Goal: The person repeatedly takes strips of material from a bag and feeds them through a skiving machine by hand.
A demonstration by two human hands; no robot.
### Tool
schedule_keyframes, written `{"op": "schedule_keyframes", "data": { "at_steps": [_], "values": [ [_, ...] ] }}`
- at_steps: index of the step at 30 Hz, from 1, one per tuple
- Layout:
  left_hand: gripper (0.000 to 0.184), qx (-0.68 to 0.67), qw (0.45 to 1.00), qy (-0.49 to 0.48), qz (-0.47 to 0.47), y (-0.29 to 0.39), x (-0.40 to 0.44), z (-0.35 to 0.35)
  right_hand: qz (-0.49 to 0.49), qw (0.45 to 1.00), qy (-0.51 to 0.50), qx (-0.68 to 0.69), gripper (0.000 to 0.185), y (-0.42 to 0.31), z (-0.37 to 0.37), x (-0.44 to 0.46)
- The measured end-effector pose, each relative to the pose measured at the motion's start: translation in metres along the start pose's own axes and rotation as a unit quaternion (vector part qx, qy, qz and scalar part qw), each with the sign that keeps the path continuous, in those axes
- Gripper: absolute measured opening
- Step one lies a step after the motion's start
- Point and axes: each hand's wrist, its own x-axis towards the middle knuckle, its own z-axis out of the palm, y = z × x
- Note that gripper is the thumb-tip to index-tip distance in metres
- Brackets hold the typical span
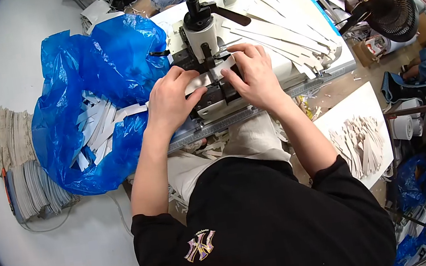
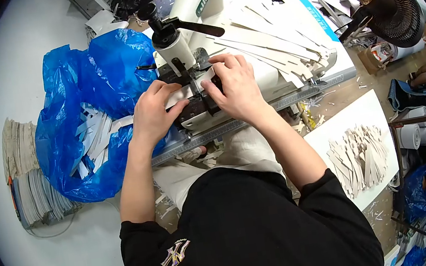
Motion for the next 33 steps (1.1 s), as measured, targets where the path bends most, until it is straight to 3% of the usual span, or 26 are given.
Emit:
{"op": "schedule_keyframes", "data": {
  "at_steps": [11,14,18,19,22,25,26,28,29,31,33],
  "values": [
    [0.032,-0.093,0.994,0.021,-0.059,-0.003,-0.005,0.008,0.042,0.995,0.084,-0.025,0.016,0.021,-0.048,-0.008],
    [0.029,-0.109,0.987,0.004,-0.114,-0.002,-0.005,0.009,0.056,0.991,0.116,-0.03,0.015,0.029,-0.068,-0.008],
    [0.023,-0.039,0.996,0.065,-0.046,-0.019,-0.017,0.0,0.055,0.985,0.155,-0.06,0.017,0.057,-0.099,-0.009],
    [0.023,-0.044,0.996,0.067,-0.04,-0.026,-0.02,-0.006,0.096,0.975,0.193,-0.049,0.02,0.069,-0.101,-0.007],
    [0.021,0.0,0.984,0.094,-0.153,-0.062,-0.038,-0.029,0.179,0.946,0.268,-0.023,0.027,0.095,-0.101,-0.01],
    [0.021,0.049,0.97,0.112,-0.211,-0.117,-0.061,-0.049,0.239,0.913,0.234,-0.235,0.042,0.104,-0.095,-0.012],
    [0.021,0.081,0.958,0.115,-0.251,-0.134,-0.07,-0.054,0.236,0.915,0.231,-0.23,0.042,0.101,-0.097,-0.011],
    [0.022,0.157,0.949,0.13,-0.24,-0.184,-0.093,-0.057,0.208,0.885,0.278,-0.31,0.052,0.088,-0.097,-0.015],
    [0.023,0.229,0.938,0.139,-0.222,-0.209,-0.109,-0.062,0.186,0.897,0.275,-0.293,0.051,0.081,-0.1,-0.016],
    [0.027,0.287,0.91,0.112,-0.279,-0.24,-0.131,-0.063,0.132,0.92,0.27,-0.253,0.049,0.077,-0.105,-0.018],
    [0.032,0.281,0.907,0.116,-0.293,-0.264,-0.151,-0.057,0.093,0.933,0.267,-0.222,0.047,0.066,-0.093,-0.018]
  ]
}}
